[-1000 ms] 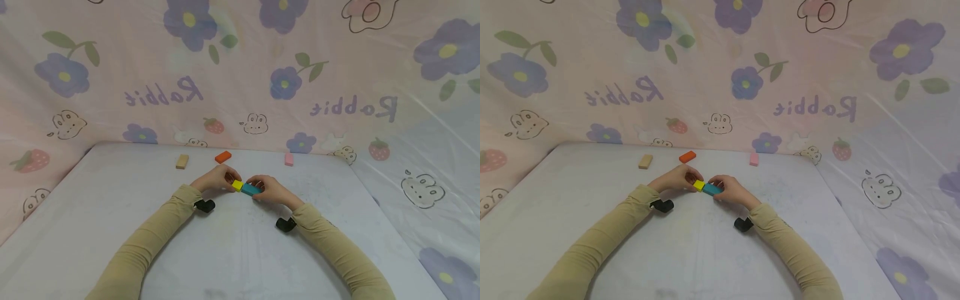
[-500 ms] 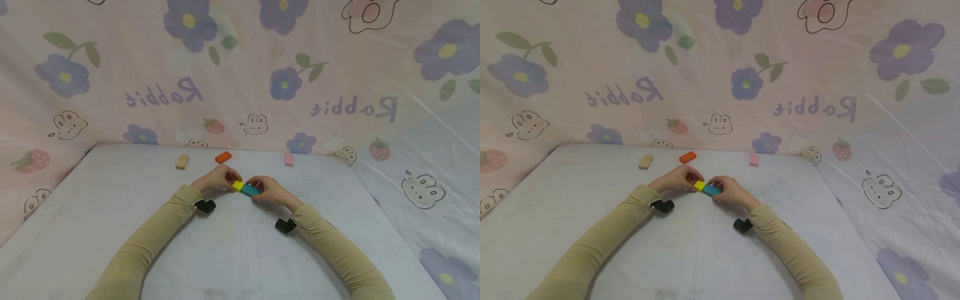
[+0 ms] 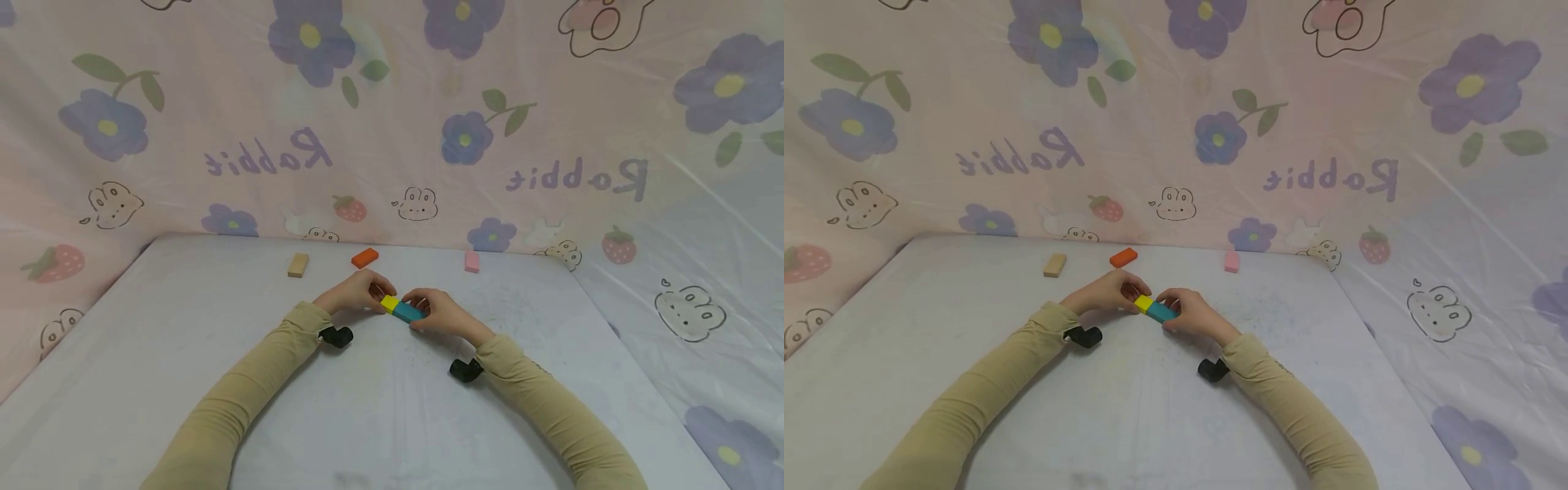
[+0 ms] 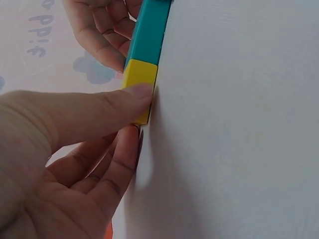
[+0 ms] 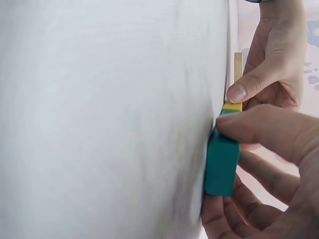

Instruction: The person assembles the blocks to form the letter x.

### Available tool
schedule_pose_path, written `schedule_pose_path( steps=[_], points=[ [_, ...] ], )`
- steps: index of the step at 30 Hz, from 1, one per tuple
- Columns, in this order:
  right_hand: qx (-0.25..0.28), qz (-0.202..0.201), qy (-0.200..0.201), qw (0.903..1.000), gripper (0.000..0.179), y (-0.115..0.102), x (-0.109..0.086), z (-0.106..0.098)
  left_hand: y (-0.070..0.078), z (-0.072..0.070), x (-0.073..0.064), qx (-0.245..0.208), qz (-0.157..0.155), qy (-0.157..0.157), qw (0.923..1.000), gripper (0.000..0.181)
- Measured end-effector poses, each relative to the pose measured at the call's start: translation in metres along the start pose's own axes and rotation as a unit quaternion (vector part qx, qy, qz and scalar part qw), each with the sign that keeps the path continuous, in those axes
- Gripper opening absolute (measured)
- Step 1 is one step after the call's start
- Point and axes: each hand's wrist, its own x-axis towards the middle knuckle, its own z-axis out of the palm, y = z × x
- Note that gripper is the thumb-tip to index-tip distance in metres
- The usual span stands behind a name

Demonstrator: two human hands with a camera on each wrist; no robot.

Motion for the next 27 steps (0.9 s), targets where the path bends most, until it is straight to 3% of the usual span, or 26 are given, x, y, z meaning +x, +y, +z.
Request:
schedule_pose_path(
  steps=[3, 10, 16, 27],
  points=[
    [0.000, -0.011, 0.002, 0.9999, 0.042, -0.001, -0.001, 0.000, 0.000, 0.000, 0.000, -0.002, -0.001, 0.002, 1.0000, 0.036],
    [-0.001, 0.027, 0.001, 0.9996, 0.046, -0.001, 0.001, 0.002, -0.001, -0.001, -0.002, -0.010, -0.002, 0.004, 0.9999, 0.036],
    [0.008, 0.029, -0.001, 0.9995, 0.047, -0.001, 0.001, 0.001, 0.000, -0.002, -0.004, -0.012, 0.001, 0.001, 0.9999, 0.037],
    [0.025, 0.020, -0.035, 0.9989, 0.050, 0.001, -0.006, -0.008, 0.000, -0.004, -0.008, -0.043, -0.027, 0.007, 0.9987, 0.034]
  ],
)
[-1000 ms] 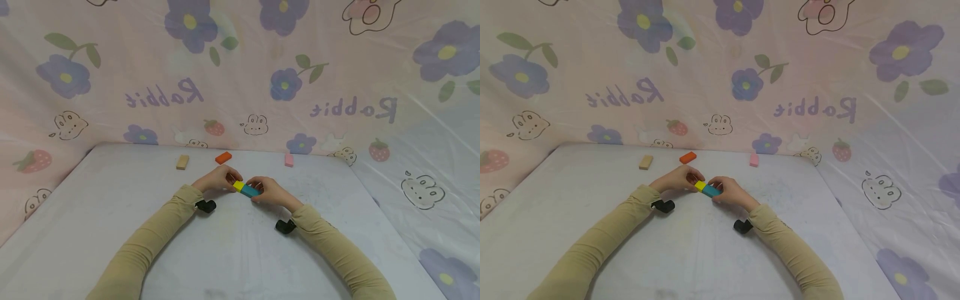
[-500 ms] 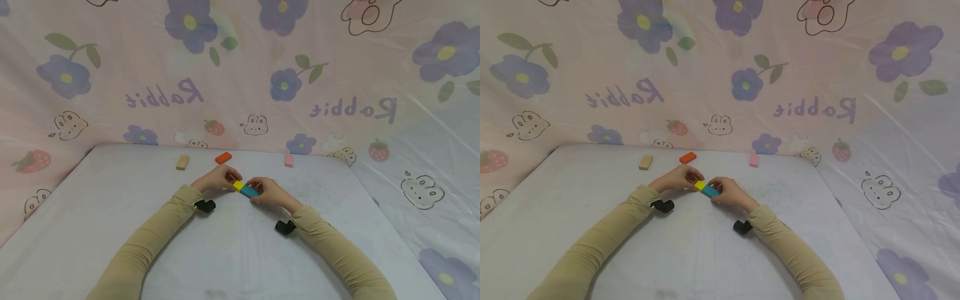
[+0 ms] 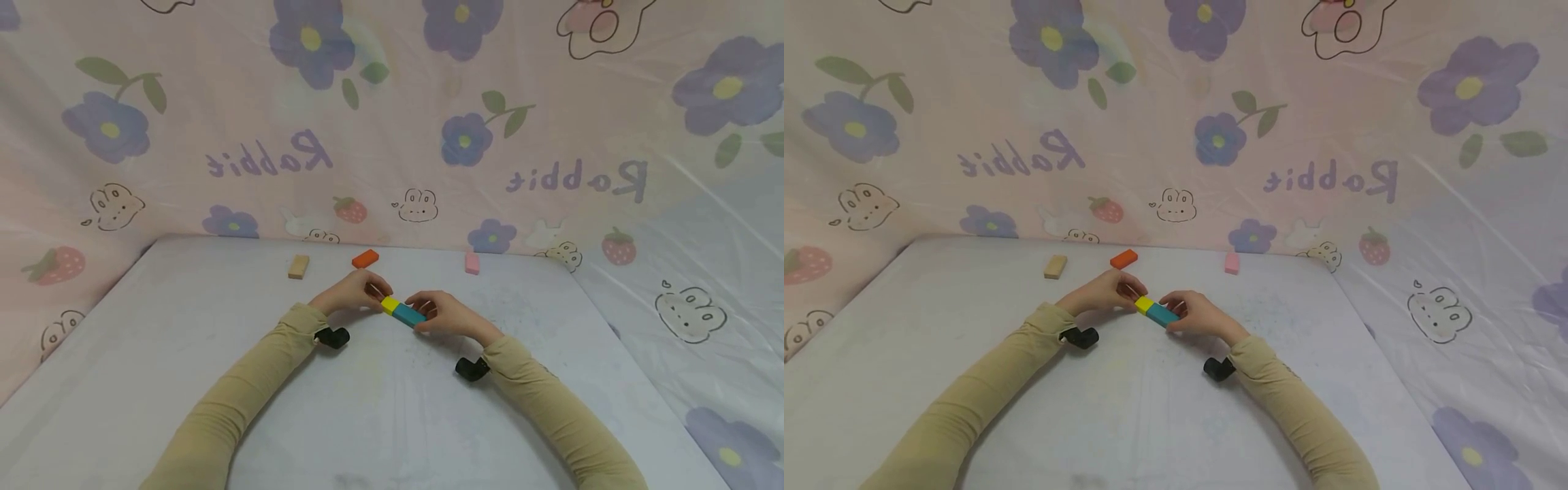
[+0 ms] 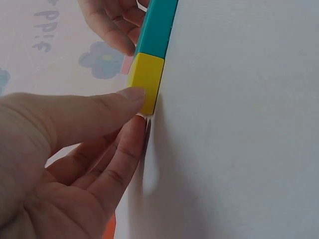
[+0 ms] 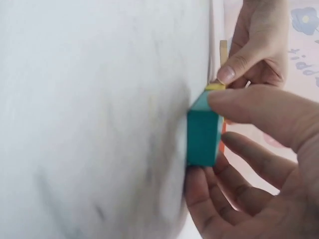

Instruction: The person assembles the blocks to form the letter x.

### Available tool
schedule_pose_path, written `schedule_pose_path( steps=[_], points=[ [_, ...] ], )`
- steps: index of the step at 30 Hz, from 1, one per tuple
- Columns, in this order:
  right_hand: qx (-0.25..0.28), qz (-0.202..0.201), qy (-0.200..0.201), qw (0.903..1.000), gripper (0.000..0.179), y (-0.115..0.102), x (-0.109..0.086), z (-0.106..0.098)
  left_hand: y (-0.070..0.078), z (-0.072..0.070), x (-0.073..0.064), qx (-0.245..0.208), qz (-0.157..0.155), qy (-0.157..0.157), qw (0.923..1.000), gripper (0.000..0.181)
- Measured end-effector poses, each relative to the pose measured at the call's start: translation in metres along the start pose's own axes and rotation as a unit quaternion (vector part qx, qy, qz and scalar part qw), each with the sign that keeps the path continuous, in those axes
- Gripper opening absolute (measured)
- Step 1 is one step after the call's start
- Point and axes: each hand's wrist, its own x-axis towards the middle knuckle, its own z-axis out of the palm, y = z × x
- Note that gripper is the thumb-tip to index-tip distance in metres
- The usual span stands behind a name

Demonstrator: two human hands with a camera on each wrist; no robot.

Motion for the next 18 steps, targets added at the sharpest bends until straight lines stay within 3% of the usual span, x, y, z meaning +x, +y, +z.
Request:
schedule_pose_path(
  steps=[7, 18],
  points=[
    [0.026, -0.003, -0.020, 0.9994, 0.052, 0.0024, -0.0043, -0.0032, -0.0008, 0.0014, -0.0001, -0.002, -0.011, 0.006, 0.9999, 0.034],
    [0.005, 0.020, -0.001, 0.9998, 0.048, 0.0030, -0.0034, -0.0014, -0.0003, 0.0006, 0.0013, -0.001, 0.002, 0.007, 1.0000, 0.034]
  ],
)
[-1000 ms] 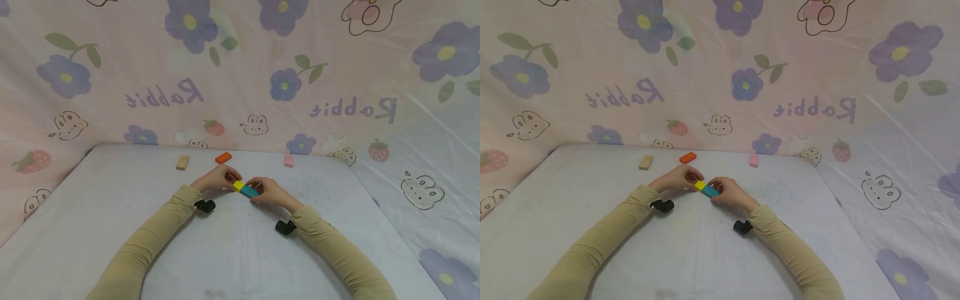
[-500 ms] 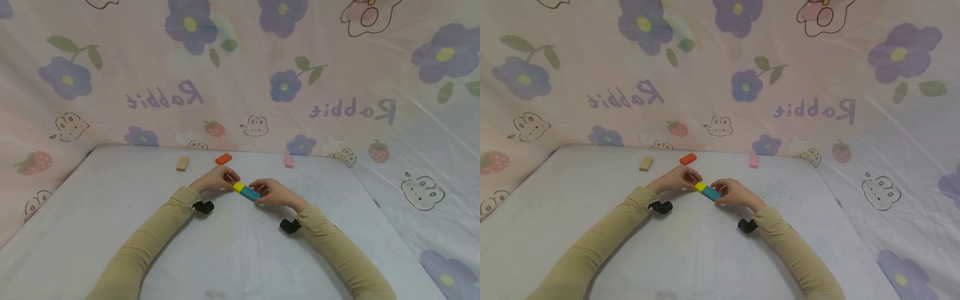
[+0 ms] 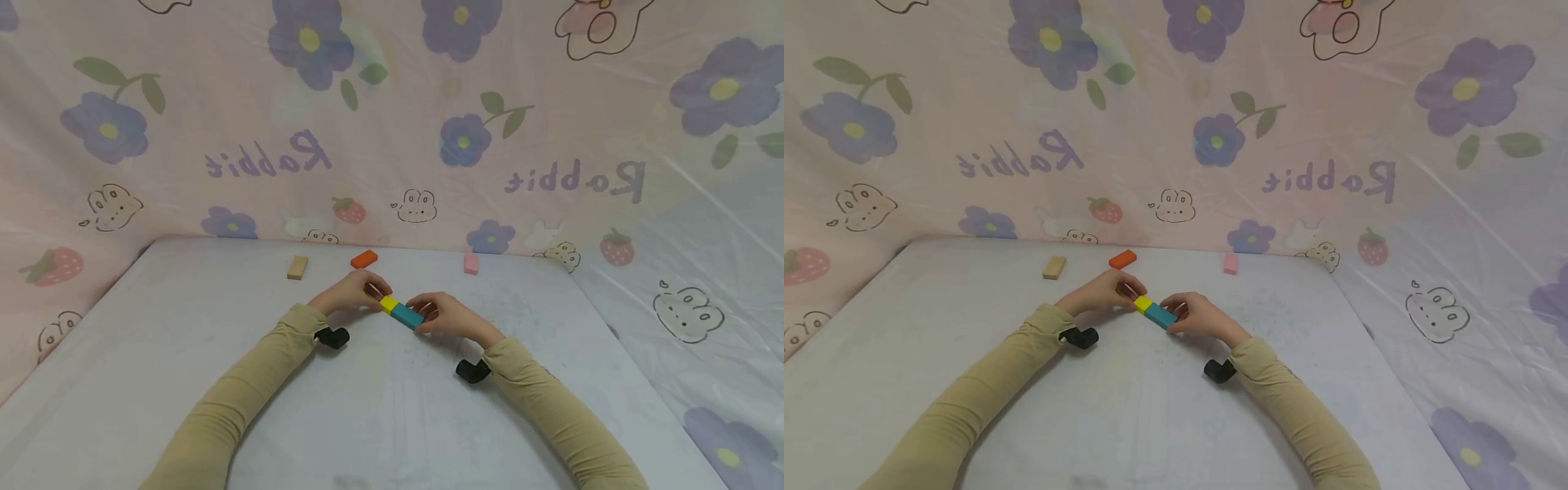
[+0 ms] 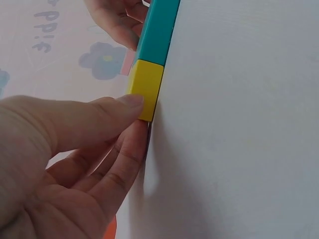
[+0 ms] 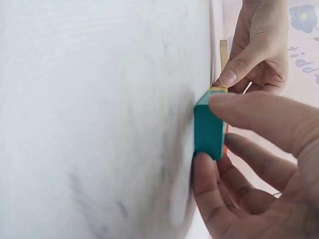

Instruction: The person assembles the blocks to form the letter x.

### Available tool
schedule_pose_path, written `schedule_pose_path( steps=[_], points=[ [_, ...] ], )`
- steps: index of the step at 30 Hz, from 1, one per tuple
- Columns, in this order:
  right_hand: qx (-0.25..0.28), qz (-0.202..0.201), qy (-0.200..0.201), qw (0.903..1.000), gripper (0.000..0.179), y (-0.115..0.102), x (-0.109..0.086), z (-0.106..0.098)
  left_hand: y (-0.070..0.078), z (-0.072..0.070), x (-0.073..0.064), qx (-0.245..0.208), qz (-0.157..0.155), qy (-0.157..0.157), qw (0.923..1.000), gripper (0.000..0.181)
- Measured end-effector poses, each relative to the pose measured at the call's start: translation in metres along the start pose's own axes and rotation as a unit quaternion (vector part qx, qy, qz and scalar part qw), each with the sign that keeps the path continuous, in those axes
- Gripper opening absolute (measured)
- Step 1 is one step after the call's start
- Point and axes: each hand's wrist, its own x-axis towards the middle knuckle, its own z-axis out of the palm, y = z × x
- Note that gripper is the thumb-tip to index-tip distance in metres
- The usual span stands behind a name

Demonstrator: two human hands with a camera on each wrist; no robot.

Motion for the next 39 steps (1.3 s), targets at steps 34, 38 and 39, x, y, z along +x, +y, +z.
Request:
schedule_pose_path(
  steps=[34, 38, 39],
  points=[
    [0.022, -0.021, -0.024, 0.9992, 0.048, 0.006, 0.001, -0.005, -0.004, -0.027, -0.022, -0.030, 0.001, 0.014, 0.9994, 0.039],
    [0.025, -0.021, -0.026, 0.9991, 0.048, 0.006, 0.002, -0.005, -0.004, -0.040, -0.029, -0.041, 0.003, 0.035, 0.9985, 0.043],
    [0.025, -0.022, -0.027, 0.9991, 0.048, 0.007, 0.002, -0.005, -0.004, -0.043, -0.031, -0.045, 0.005, 0.040, 0.9982, 0.043]
  ],
)
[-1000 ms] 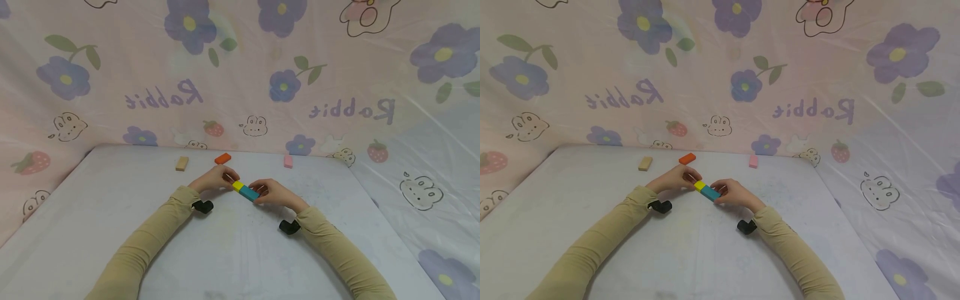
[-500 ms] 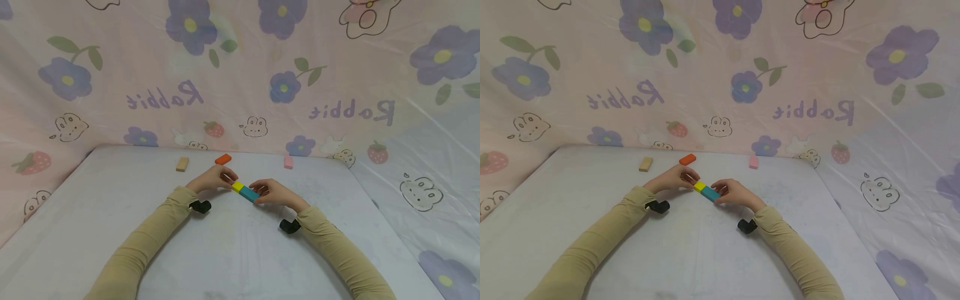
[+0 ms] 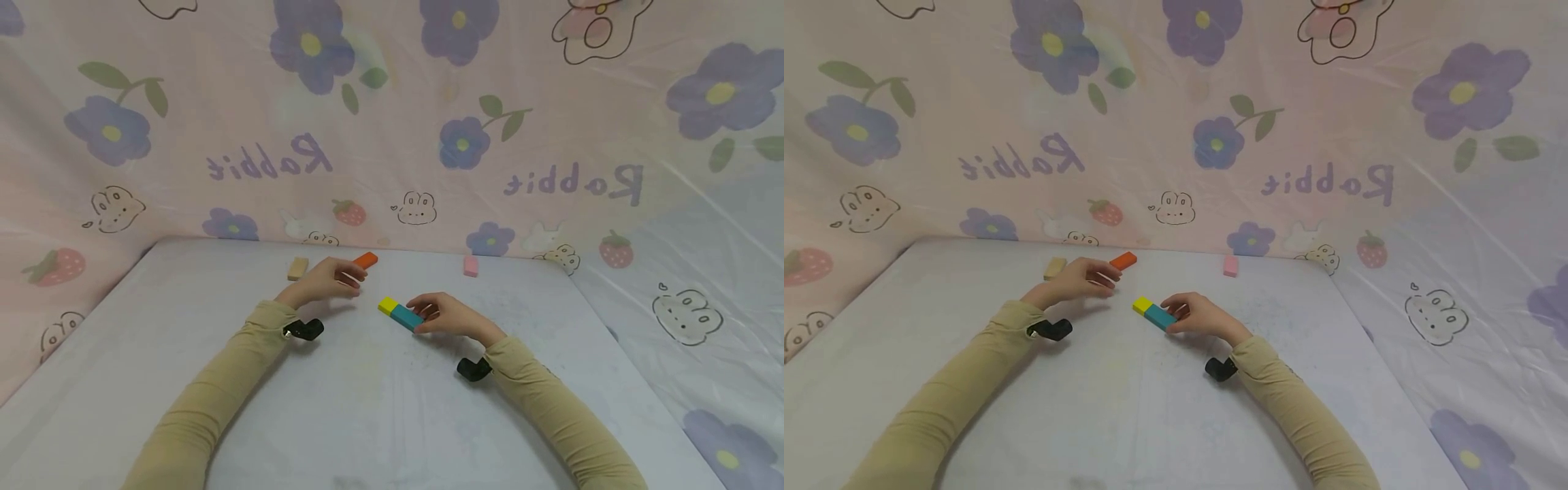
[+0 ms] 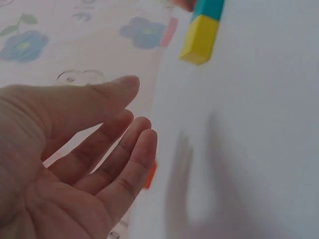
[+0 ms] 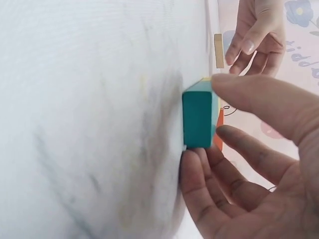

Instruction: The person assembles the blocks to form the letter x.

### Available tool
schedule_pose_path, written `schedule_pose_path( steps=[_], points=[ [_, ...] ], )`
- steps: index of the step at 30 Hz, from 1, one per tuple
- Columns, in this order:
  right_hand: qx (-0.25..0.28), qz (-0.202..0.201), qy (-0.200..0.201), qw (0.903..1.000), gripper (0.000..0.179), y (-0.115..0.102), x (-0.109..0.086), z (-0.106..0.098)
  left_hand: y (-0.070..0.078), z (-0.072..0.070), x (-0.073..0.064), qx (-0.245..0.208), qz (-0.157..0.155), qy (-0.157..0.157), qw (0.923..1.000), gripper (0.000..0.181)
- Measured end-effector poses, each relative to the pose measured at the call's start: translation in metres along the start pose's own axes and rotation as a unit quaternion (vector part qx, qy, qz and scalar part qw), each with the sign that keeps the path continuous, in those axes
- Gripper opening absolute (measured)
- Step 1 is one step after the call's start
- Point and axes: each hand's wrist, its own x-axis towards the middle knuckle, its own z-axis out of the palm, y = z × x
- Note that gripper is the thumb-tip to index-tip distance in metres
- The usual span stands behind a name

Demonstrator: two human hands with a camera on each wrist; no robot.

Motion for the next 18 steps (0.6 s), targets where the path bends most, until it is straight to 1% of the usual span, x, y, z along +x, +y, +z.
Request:
schedule_pose_path(
  steps=[7, 10, 13, 18],
  points=[
    [-0.001, 0.000, -0.001, 1.0000, 0.049, 0.000, 0.001, 0.000, 0.002, -0.028, -0.011, -0.016, 0.028, 0.028, 0.9991, 0.054],
    [0.001, 0.000, -0.002, 1.0000, 0.049, -0.001, 0.000, 0.001, 0.002, -0.039, -0.016, -0.020, 0.031, 0.047, 0.9982, 0.060],
    [0.005, 0.001, -0.001, 1.0000, 0.048, -0.003, -0.001, 0.000, 0.001, -0.048, -0.022, -0.021, 0.023, 0.065, 0.9974, 0.064],
    [0.010, 0.008, -0.001, 0.9999, 0.048, -0.004, -0.001, 0.001, -0.007, -0.059, -0.032, -0.019, 0.019, 0.097, 0.9949, 0.066]
  ],
)
